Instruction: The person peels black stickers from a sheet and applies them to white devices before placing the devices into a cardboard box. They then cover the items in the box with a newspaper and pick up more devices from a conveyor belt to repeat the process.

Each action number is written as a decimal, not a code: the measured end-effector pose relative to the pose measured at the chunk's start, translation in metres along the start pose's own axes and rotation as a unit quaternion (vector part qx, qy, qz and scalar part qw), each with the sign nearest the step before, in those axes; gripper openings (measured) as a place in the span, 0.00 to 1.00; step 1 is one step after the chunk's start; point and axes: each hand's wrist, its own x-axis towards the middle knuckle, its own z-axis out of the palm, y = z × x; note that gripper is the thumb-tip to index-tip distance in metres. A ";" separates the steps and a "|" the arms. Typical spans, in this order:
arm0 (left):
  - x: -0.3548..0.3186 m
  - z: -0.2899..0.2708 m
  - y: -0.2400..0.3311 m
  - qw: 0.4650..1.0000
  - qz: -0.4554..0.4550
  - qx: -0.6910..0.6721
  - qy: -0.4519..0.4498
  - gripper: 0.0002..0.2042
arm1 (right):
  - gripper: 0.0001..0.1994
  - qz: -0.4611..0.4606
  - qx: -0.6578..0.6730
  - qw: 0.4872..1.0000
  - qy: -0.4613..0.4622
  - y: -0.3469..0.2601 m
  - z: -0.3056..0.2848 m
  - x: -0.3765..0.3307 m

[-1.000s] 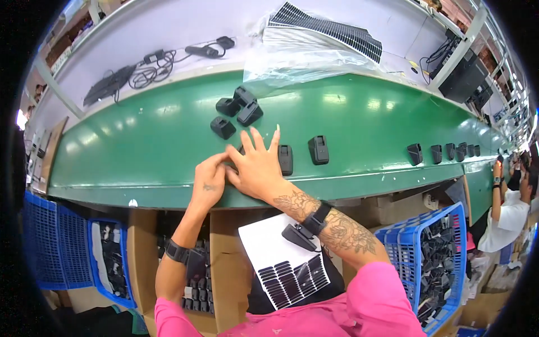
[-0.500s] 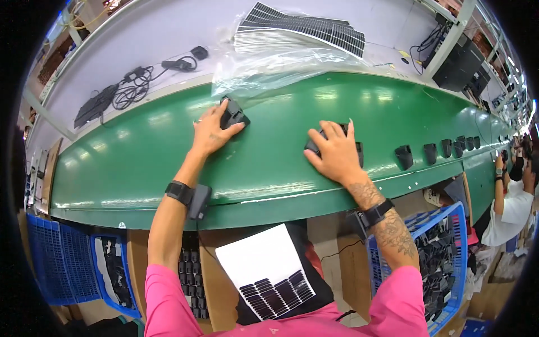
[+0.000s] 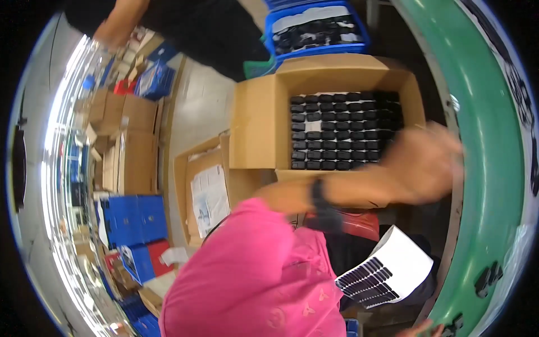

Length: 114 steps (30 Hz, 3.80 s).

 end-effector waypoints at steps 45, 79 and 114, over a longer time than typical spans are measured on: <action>-0.436 -0.529 -0.013 0.745 -0.574 0.300 0.157 0.15 | 0.16 0.399 0.430 0.794 -0.156 -0.064 -0.021 -0.138; -0.127 -0.292 0.140 0.950 -0.199 0.137 0.196 0.17 | 0.14 0.424 0.612 0.663 0.079 0.108 0.022 -0.023; -0.226 -0.050 0.064 0.813 -0.066 -0.002 -0.579 0.09 | 0.14 0.444 0.558 0.410 -0.569 -0.123 0.122 -0.086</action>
